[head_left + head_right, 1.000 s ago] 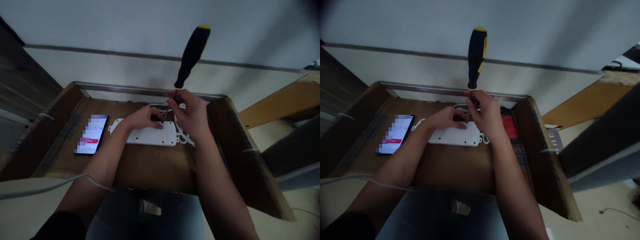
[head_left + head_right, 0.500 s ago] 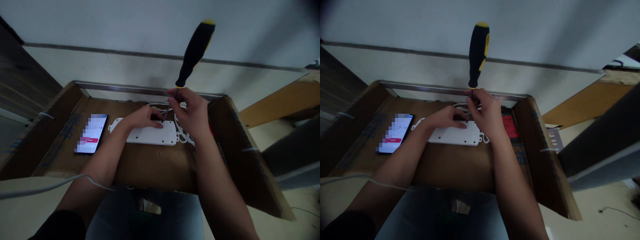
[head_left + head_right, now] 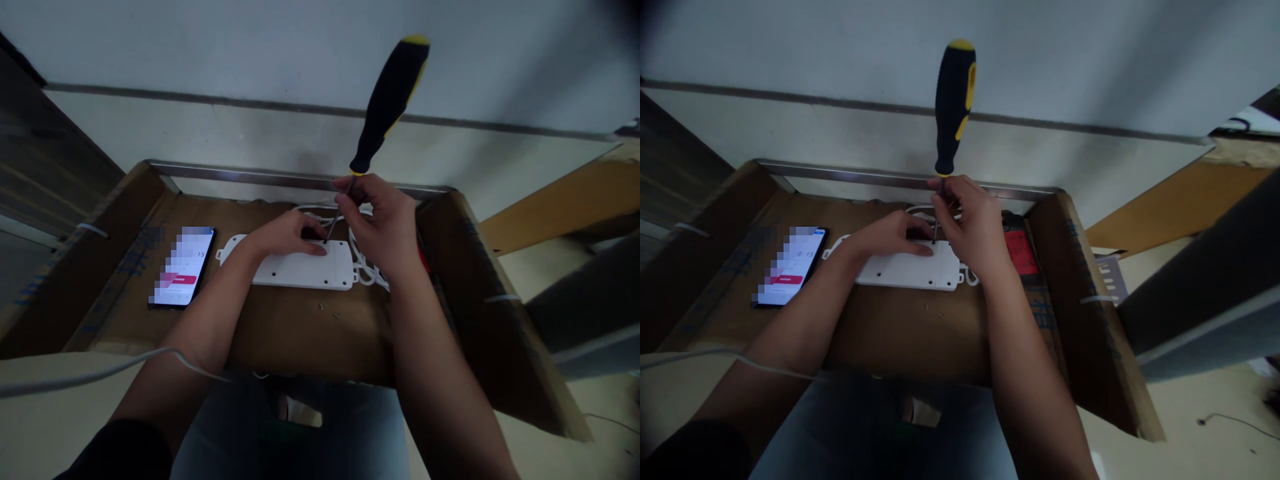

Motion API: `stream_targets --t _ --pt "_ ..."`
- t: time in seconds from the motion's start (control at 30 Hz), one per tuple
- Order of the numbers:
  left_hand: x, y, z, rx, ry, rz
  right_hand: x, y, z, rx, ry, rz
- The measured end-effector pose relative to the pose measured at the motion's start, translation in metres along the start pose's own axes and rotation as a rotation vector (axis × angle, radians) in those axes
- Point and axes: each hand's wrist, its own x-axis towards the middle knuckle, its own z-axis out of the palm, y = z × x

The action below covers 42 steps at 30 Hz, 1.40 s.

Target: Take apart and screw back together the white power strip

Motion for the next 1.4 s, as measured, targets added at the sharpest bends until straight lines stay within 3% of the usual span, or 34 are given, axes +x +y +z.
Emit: stream_targets --t 1.4 --pt "0.0002 0.0013 -0.0003 0.018 0.002 0.013 -0.0006 -0.0035 -0.0012 0.018 0.02 -0.019"
